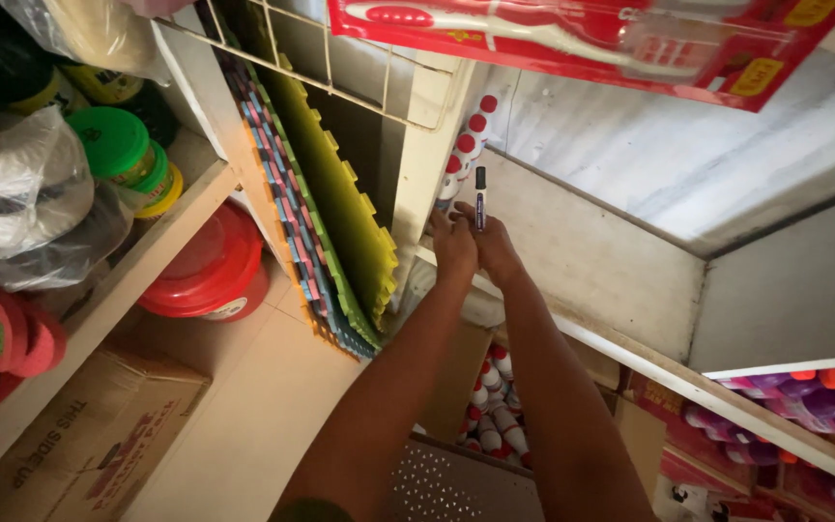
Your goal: Labeling small bottles of cleaner with a marker and placing them onto a shelf.
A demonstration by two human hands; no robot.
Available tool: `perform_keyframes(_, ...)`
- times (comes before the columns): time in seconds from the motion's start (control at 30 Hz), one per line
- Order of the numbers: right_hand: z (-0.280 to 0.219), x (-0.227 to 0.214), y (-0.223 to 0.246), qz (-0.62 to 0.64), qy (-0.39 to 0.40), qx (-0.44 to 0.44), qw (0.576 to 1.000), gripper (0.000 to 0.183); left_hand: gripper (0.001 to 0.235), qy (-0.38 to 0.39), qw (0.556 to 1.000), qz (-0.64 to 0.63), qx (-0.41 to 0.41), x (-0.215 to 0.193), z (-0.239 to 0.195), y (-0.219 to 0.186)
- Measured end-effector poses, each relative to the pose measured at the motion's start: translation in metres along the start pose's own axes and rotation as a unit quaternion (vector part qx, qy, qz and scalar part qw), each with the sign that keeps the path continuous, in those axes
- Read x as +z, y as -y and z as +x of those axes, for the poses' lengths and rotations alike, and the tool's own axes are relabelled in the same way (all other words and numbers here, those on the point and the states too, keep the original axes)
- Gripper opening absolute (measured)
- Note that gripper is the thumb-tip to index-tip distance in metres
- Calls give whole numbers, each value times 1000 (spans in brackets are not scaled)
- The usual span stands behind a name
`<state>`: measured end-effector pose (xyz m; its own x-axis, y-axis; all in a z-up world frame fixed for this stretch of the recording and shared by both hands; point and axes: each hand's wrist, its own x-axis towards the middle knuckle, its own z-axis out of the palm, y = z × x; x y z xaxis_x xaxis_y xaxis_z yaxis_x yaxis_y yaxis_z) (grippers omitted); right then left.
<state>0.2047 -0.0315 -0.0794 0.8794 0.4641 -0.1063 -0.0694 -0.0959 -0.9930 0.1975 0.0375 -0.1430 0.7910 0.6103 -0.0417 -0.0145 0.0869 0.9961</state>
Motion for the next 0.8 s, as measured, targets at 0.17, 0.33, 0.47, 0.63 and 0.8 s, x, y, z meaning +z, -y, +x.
perform_keyframes(0.17, -22, -28, -10, -20, -77, -55, 995, 43, 73, -31, 998, -6, 56, -1, 0, -4)
perform_keyframes(0.33, -101, -63, 20, 19, -135, -102, 985, 39, 77, 10, 999, 9, -31, -6, -21, 9)
perform_keyframes(0.47, -191, -81, 57, -97, -89, -49, 990, 26, 66, 70, 958, -233, -148, -42, -97, -39)
perform_keyframes(0.63, -254, -91, 41, -197, 64, 194, 959, 30, 60, 55, 906, -387, -164, -91, -186, -64)
perform_keyframes(0.8, -273, -100, -46, -205, 159, 158, 953, 34, 56, -6, 877, -424, -225, -117, -238, -26)
